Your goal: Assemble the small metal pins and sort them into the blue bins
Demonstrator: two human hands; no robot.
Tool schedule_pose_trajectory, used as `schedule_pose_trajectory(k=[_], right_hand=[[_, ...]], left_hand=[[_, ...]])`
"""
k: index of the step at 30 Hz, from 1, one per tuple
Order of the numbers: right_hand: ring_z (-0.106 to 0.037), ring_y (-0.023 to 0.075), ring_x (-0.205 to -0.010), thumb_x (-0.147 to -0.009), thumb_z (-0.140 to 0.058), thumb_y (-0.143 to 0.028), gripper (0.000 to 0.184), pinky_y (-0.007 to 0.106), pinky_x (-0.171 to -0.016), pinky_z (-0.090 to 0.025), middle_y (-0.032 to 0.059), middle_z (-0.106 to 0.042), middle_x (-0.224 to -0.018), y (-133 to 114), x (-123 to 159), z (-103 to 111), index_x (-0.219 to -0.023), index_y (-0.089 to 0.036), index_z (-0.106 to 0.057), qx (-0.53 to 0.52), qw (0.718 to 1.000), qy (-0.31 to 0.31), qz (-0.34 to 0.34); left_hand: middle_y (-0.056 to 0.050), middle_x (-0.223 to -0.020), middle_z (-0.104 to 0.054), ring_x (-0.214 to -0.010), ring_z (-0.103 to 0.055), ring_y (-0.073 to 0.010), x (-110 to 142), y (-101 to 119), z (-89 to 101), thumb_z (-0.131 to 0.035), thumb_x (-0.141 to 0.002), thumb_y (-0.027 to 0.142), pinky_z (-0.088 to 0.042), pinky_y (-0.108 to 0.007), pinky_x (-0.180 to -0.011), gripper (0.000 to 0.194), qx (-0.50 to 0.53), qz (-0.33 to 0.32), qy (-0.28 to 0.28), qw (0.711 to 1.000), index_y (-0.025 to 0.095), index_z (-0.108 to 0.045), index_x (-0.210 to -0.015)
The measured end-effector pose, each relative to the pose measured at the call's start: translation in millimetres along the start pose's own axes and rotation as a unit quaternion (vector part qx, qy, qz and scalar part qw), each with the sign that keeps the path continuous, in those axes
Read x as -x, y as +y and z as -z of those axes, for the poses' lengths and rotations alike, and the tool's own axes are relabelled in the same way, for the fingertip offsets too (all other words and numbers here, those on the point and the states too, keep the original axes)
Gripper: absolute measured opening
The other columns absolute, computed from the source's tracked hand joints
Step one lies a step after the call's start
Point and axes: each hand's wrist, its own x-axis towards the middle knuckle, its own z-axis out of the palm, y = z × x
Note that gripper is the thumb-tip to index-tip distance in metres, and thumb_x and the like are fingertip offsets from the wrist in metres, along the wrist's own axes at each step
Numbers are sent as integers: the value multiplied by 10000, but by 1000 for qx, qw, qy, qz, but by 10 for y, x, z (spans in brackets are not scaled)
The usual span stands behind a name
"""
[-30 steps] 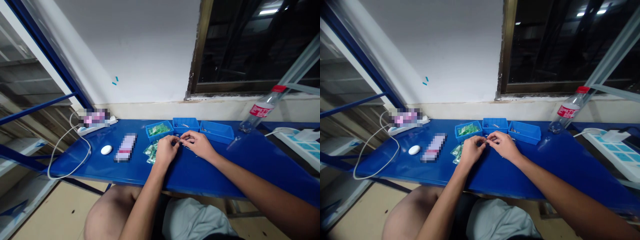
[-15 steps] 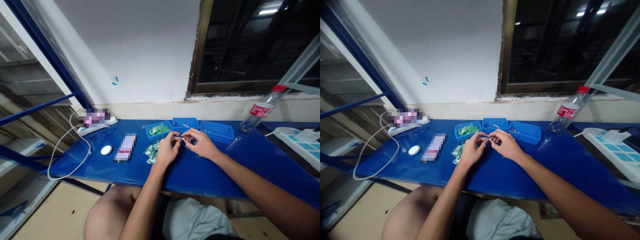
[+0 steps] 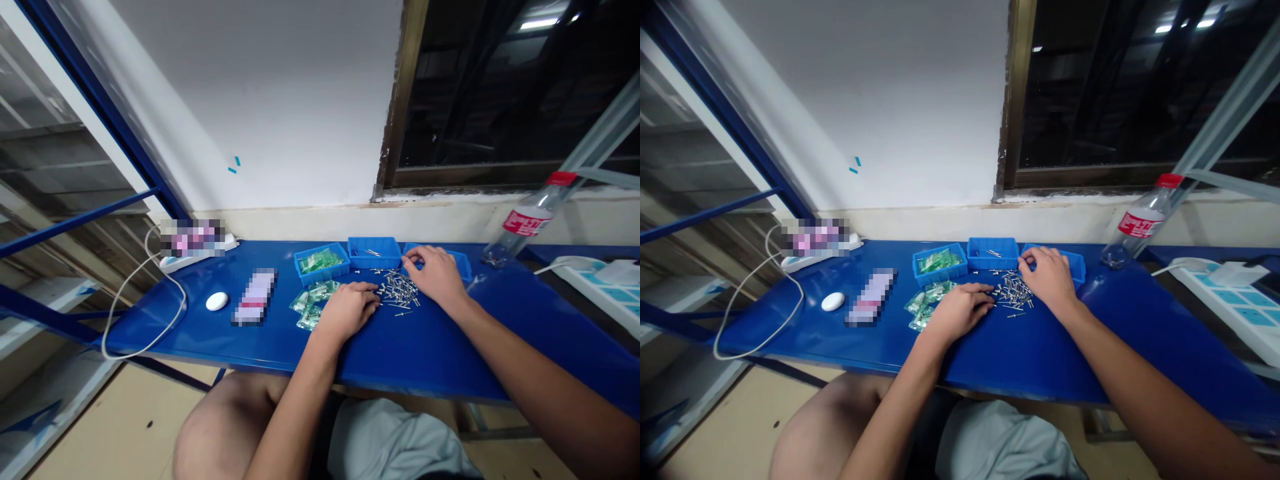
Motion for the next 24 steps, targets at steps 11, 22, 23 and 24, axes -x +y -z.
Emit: schedule_pose_trajectory(k=[11,22,23,24], right_hand=[[-665,297,-948,-992,-599,-293,131,452,-897,-516,77,-741,-926,-422,68,82,-1016,-246,-719,-173,979,24,105],[-676,277,-964,-996,-597,-254,130,445,-908,-545,65,-750,-976,-623,228,-41,-1028,-263,-723,-229,956,-96,154],[-678,281,-993,-995,-594,-245,141,456,-936,-543,67,-755,-1005,-627,238,-64,-1039,-268,-726,-231,954,-104,160],[-679,286,-1026,-993,-591,-233,158,470,-965,-540,69,-760,-1042,-625,247,-89,-1058,-272,-730,-231,952,-113,167]], left_hand=[[-81,-1094,-752,-1000,-733,-224,-22,-42,17,-555,-930,52,-572,-304,-927,277,15,82,59,995,202,-743,-1067],[-79,-1072,-762,-1000,-720,-231,-7,-60,32,-576,-949,71,-548,-316,-929,256,7,86,59,994,204,-749,-1084],[-82,-1056,-765,-998,-717,-237,-9,-53,34,-575,-966,91,-547,-325,-930,236,2,83,55,995,201,-753,-1074],[-86,-1047,-767,-998,-714,-244,-11,-47,36,-570,-981,109,-546,-334,-930,223,-1,80,52,995,197,-756,-1066]])
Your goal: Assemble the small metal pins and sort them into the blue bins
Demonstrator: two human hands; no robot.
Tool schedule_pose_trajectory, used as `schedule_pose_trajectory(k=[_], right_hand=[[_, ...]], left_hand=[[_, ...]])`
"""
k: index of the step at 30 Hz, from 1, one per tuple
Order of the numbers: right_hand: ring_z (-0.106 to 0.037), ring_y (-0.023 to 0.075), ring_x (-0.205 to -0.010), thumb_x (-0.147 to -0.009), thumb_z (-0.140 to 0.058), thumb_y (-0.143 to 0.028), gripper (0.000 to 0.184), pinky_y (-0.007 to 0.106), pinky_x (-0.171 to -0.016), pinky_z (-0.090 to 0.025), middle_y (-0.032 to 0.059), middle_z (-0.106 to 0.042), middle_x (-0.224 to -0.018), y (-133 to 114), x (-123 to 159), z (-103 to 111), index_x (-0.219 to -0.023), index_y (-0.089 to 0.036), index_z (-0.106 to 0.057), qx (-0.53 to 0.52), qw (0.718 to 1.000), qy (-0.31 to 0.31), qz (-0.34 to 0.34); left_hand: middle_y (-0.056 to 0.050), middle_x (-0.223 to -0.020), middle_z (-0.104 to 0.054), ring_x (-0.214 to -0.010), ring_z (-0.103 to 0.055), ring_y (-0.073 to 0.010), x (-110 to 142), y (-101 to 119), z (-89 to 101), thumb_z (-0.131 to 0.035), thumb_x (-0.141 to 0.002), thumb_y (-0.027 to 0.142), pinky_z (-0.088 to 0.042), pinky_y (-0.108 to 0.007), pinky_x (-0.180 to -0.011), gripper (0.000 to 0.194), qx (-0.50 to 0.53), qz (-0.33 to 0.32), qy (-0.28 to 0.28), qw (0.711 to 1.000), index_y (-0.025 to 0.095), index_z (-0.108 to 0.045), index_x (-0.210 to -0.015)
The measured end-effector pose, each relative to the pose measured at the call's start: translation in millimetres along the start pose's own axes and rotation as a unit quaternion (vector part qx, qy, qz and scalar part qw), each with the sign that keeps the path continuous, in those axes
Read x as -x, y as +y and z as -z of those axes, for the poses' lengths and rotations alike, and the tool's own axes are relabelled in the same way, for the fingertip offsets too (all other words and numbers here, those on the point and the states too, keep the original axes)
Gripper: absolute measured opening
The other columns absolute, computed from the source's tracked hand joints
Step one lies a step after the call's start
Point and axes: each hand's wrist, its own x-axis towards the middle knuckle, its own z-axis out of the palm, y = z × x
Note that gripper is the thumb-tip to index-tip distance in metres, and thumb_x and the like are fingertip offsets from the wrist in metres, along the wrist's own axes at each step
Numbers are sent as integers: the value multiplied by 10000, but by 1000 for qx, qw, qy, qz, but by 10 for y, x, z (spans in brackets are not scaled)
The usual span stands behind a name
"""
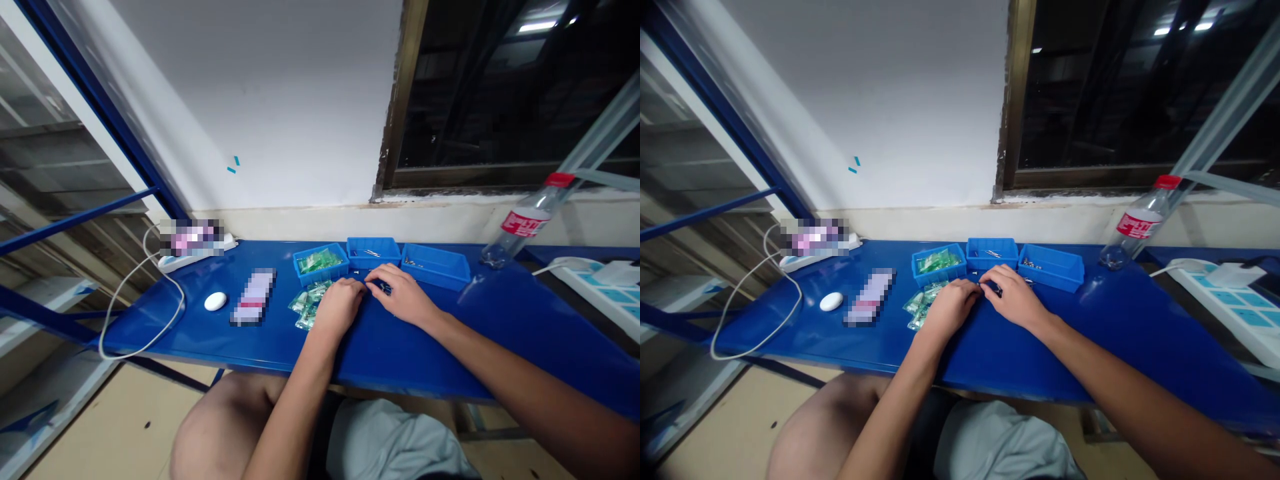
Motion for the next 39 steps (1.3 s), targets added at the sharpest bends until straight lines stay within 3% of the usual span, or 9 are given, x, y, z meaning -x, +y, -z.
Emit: schedule_pose_trajectory(k=[7,17,28,31,39], right_hand=[[-688,299,-1140,-958,-600,-157,318,526,-1033,-547,72,-771,-1197,118,37,-113,-1205,-291,-748,-7,999,-50,17],[-689,280,-1003,-944,-619,-139,215,460,-922,-557,68,-777,-1043,167,-25,-139,-1076,-256,-743,36,997,-71,11],[-757,252,-877,-959,-652,-289,108,396,-817,-618,61,-772,-995,14,-27,-75,-1035,-255,-721,-73,994,49,-64],[-771,251,-881,-946,-665,-296,140,404,-830,-626,64,-777,-1041,-11,-25,-72,-1065,-252,-724,-106,988,62,-90],[-741,242,-884,-978,-647,-369,180,404,-813,-644,83,-741,-1058,-55,-33,-64,-1046,-259,-772,-144,985,57,-81]], left_hand=[[-80,-1076,-756,-972,-724,-224,6,-30,-1,-546,-957,54,-553,-309,-899,278,26,21,19,999,201,-751,-1073],[-74,-1057,-728,-982,-717,-221,6,-39,-7,-548,-938,42,-551,-304,-897,250,32,21,30,999,197,-721,-1030],[-105,-1122,-731,-1033,-705,-240,4,10,43,-616,-1003,212,-565,-342,-943,174,28,40,74,996,197,-733,-1131],[-105,-1131,-736,-1039,-711,-232,3,12,45,-593,-1025,241,-564,-328,-950,185,37,29,75,996,203,-751,-1115],[-112,-1167,-778,-1054,-735,-264,3,36,59,-616,-1012,235,-568,-353,-944,255,46,44,63,996,186,-730,-1235]])
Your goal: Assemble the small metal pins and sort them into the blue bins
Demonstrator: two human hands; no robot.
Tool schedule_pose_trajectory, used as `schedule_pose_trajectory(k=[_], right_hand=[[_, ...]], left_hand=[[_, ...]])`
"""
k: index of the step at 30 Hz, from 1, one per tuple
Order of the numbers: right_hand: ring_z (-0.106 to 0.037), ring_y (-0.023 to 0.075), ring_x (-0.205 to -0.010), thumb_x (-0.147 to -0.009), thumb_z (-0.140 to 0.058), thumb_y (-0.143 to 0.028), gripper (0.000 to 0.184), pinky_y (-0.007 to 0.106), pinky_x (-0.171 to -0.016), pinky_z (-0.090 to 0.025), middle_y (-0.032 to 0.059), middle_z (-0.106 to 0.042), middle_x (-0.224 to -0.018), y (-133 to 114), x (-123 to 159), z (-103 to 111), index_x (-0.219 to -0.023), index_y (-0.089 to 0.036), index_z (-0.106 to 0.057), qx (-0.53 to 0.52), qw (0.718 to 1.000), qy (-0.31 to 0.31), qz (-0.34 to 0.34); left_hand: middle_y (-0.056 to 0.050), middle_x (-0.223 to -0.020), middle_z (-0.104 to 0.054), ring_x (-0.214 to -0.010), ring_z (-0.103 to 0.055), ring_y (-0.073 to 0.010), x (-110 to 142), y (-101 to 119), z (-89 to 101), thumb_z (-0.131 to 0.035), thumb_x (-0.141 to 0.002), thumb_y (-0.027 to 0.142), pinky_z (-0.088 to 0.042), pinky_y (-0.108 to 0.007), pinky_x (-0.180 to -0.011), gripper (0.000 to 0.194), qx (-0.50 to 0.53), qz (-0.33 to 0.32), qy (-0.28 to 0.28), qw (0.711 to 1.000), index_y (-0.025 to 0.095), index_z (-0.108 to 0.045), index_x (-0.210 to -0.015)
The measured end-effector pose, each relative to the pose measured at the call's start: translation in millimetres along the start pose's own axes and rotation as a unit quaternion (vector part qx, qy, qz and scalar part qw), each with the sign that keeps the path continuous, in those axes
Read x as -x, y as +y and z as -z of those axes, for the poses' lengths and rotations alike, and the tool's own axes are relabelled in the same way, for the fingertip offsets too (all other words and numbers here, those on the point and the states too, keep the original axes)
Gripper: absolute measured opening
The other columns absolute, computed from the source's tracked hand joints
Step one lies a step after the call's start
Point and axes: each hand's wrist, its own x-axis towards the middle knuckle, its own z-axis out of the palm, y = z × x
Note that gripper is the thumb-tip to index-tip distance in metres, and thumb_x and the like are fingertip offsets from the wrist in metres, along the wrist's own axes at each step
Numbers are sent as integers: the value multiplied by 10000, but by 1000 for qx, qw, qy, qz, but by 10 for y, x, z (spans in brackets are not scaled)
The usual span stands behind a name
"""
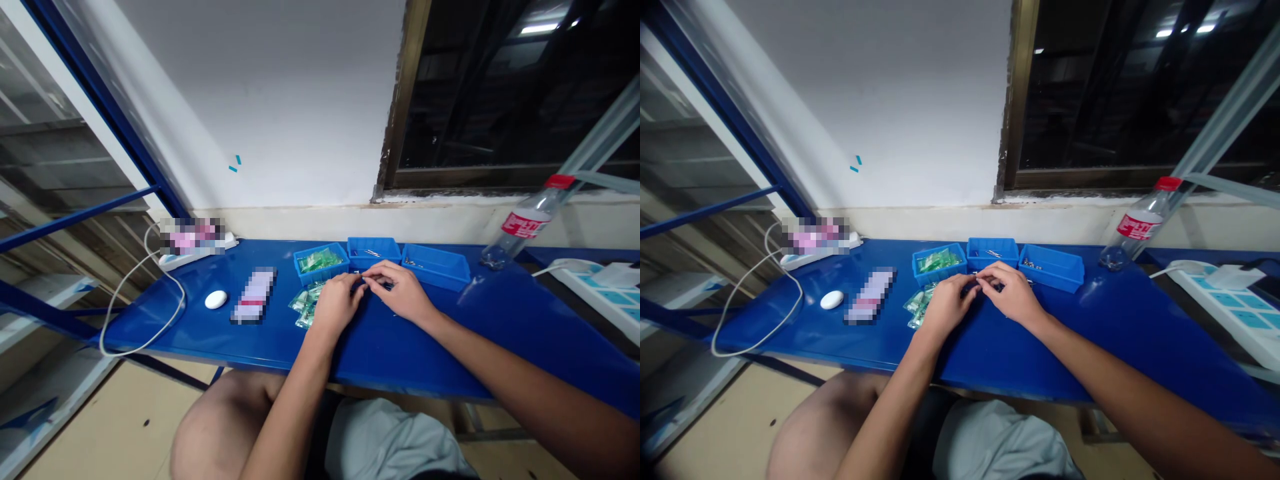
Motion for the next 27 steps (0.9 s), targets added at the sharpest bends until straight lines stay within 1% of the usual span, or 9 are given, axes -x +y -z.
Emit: schedule_pose_trajectory(k=[5,10,12,14,16,18,23,25,27], right_hand=[[-735,223,-824,-954,-698,-363,136,384,-775,-636,54,-761,-989,35,17,-41,-1004,-253,-760,6,1000,-1,-16],[-721,217,-828,-952,-698,-339,113,367,-739,-621,64,-757,-1016,38,16,-23,-935,-238,-746,21,1000,-1,16],[-718,214,-819,-945,-700,-322,93,369,-748,-619,57,-758,-990,28,16,-16,-934,-236,-734,30,999,-2,16],[-719,216,-826,-934,-704,-304,107,366,-748,-621,52,-757,-971,16,18,-15,-1015,-239,-728,30,1000,-2,8],[-719,218,-852,-936,-687,-285,215,357,-741,-621,58,-748,-988,2,18,-15,-1144,-241,-720,26,1000,-4,10],[-712,214,-867,-956,-648,-270,242,349,-736,-617,67,-732,-1022,-6,16,-10,-1183,-244,-728,32,999,-6,20],[-712,204,-842,-956,-640,-259,162,348,-746,-624,61,-732,-1044,35,14,11,-1063,-248,-761,24,1000,-2,3],[-718,202,-825,-942,-655,-249,140,356,-756,-627,51,-740,-1046,54,17,12,-1039,-251,-755,19,1000,-8,-2],[-730,204,-836,-947,-649,-249,141,366,-784,-630,47,-749,-1072,55,21,9,-1043,-257,-752,21,1000,-20,3]], left_hand=[[-106,-1173,-792,-1068,-751,-257,4,-30,-14,-551,-1035,194,-570,-341,-943,259,12,8,0,1000,188,-743,-1209],[-81,-1190,-796,-1083,-754,-255,-1,-48,-30,-553,-1038,204,-566,-340,-963,252,7,10,9,1000,200,-750,-1195],[-74,-1183,-799,-1078,-754,-251,0,-34,-23,-537,-1046,208,-565,-333,-954,258,4,10,9,1000,204,-751,-1190],[-74,-1181,-798,-1070,-754,-248,3,-10,-8,-524,-1052,208,-561,-326,-940,266,0,10,9,1000,204,-748,-1194],[-78,-1176,-796,-1049,-754,-243,6,18,8,-519,-1055,218,-555,-318,-919,264,-5,10,9,1000,202,-747,-1187],[-84,-1150,-800,-1017,-755,-237,8,46,22,-504,-1072,259,-548,-305,-889,268,-9,12,9,1000,201,-753,-1153],[-92,-981,-814,-892,-762,-226,10,90,39,-422,-1114,411,-524,-279,-800,437,-12,26,-1,1000,199,-777,-971],[-90,-1011,-819,-918,-768,-230,9,90,39,-437,-1109,424,-529,-276,-809,427,0,22,-4,1000,206,-787,-997],[-87,-1096,-817,-992,-769,-236,7,76,34,-470,-1100,396,-541,-282,-859,368,12,19,1,1000,215,-790,-1099]])
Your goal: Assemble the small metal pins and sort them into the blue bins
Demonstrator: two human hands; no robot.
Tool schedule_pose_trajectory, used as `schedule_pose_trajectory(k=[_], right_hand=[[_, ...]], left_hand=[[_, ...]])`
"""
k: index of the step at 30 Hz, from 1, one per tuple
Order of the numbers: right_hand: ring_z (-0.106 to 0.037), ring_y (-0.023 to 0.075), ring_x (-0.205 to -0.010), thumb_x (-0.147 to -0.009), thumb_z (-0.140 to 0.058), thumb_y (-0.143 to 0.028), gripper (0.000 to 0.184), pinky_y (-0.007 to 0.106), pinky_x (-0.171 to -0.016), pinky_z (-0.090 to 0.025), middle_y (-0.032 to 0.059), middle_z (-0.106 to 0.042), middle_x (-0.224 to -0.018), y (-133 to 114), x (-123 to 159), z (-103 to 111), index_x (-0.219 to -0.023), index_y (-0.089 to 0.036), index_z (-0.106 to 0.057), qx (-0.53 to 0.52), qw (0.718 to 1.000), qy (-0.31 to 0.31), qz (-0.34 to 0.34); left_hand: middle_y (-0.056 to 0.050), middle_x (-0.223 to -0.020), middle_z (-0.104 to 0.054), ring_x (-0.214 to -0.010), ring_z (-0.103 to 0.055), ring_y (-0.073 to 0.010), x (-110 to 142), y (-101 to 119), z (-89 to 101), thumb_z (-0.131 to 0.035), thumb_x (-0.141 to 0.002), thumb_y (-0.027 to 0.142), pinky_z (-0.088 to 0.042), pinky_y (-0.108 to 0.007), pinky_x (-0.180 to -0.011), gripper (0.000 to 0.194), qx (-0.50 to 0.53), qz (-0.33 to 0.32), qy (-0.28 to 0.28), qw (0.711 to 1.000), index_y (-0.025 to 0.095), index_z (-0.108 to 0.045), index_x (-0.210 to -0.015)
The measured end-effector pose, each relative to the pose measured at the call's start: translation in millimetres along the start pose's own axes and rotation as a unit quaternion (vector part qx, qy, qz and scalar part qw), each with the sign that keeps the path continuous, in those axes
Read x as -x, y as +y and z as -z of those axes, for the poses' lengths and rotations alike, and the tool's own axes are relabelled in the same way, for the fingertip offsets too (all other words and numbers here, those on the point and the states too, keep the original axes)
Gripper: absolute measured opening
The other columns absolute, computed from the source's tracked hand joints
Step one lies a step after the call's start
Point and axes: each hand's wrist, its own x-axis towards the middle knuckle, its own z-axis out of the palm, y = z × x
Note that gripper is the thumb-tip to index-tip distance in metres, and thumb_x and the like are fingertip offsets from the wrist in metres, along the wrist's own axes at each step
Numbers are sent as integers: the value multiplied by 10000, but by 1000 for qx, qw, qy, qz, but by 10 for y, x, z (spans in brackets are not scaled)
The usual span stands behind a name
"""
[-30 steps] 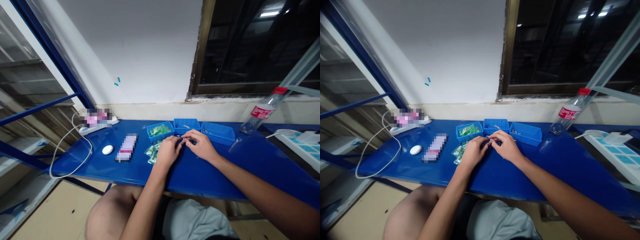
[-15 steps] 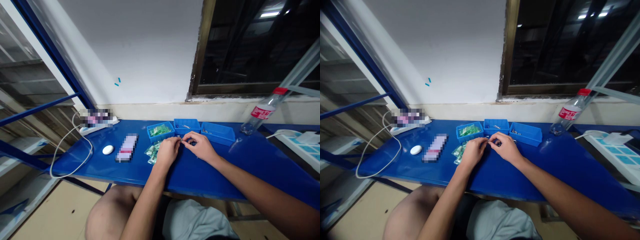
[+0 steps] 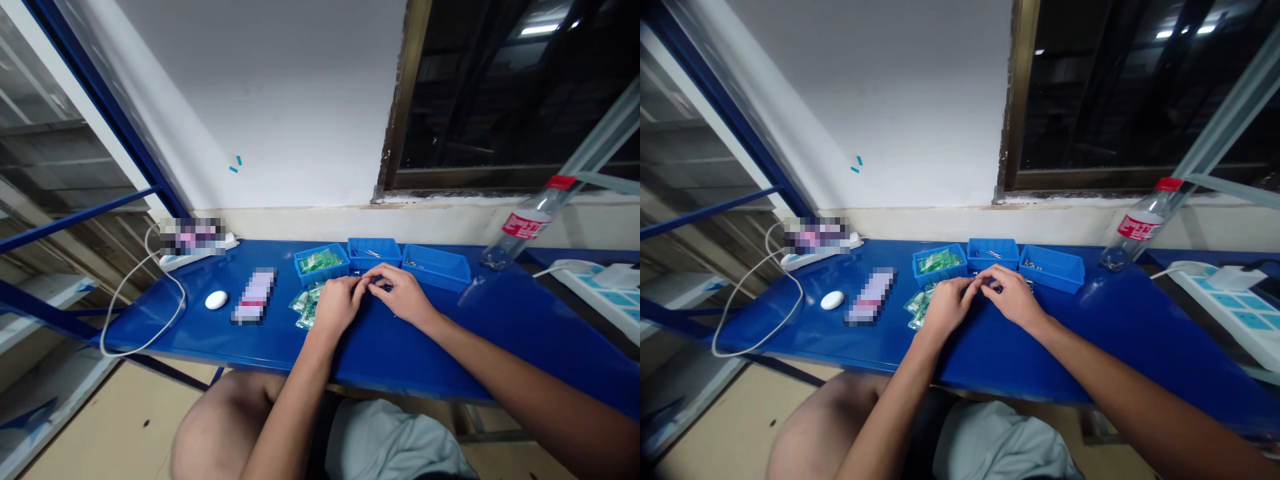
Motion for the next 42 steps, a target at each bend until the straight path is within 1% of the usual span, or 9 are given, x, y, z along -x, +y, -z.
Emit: schedule_pose_trajectory(k=[4,9,14,21,24,29,33,37,42], right_hand=[[-758,221,-898,-974,-624,-277,149,379,-837,-642,50,-769,-1092,-39,4,-13,-1050,-257,-751,-4,1000,-1,4],[-771,228,-833,-949,-680,-355,152,380,-785,-657,49,-790,-1014,-41,-3,-29,-1036,-244,-738,-21,999,8,-42],[-762,221,-829,-916,-711,-341,154,378,-782,-652,48,-785,-1007,14,2,-39,-1034,-243,-725,-12,999,-1,-48],[-702,212,-830,-917,-650,-235,192,356,-760,-606,52,-724,-977,-67,-37,52,-1102,-237,-700,29,999,17,30],[-685,220,-845,-923,-604,-199,181,371,-812,-579,55,-698,-970,-35,-79,183,-1060,-238,-716,116,990,65,57],[-667,285,-939,-913,-595,-222,151,437,-903,-527,87,-716,-960,265,-108,448,-1018,-216,-704,274,952,138,18],[-658,307,-891,-937,-598,-294,110,446,-862,-495,78,-750,-866,448,-109,578,-921,-226,-682,333,936,107,-46],[-657,303,-842,-948,-600,-348,142,424,-788,-480,72,-749,-816,493,-114,607,-878,-239,-656,344,930,102,-72],[-642,309,-884,-951,-595,-365,165,434,-831,-472,96,-743,-885,533,-121,611,-871,-233,-653,361,926,98,-51]], left_hand=[[-92,-1217,-794,-1091,-761,-251,-5,-53,-25,-547,-1061,305,-557,-318,-962,291,1,21,23,1000,208,-771,-1219],[-72,-1157,-814,-1059,-774,-245,-15,-102,-57,-663,-979,215,-579,-331,-969,226,1,39,24,999,215,-788,-1166],[-44,-1185,-809,-1106,-766,-234,-21,-65,-38,-653,-949,121,-574,-345,-1013,266,21,14,36,999,233,-785,-1152],[-23,-1147,-817,-1042,-776,-214,-14,-10,-12,-654,-966,154,-597,-332,-986,367,70,20,41,996,239,-690,-1321],[-68,-1225,-786,-1106,-749,-242,-1,-42,-38,-626,-991,194,-588,-366,-1015,302,21,5,23,1000,220,-706,-1281],[-114,-1263,-749,-1183,-695,-268,19,-90,-38,-593,-1011,250,-563,-406,-1061,273,-54,-19,-16,998,197,-724,-1245],[-120,-1498,-618,-1383,-574,-281,52,28,-53,-554,-1041,331,-452,-446,-1205,356,-72,-120,-64,988,199,-696,-1339],[-62,-1650,-469,-1547,-392,-296,121,241,-212,-516,-1059,419,-398,-525,-1235,451,-92,-188,-120,971,300,-592,-1488],[-41,-1661,-457,-1605,-279,-319,150,303,-407,-455,-1074,489,-288,-580,-1288,480,-101,-194,-154,964,303,-595,-1494]])
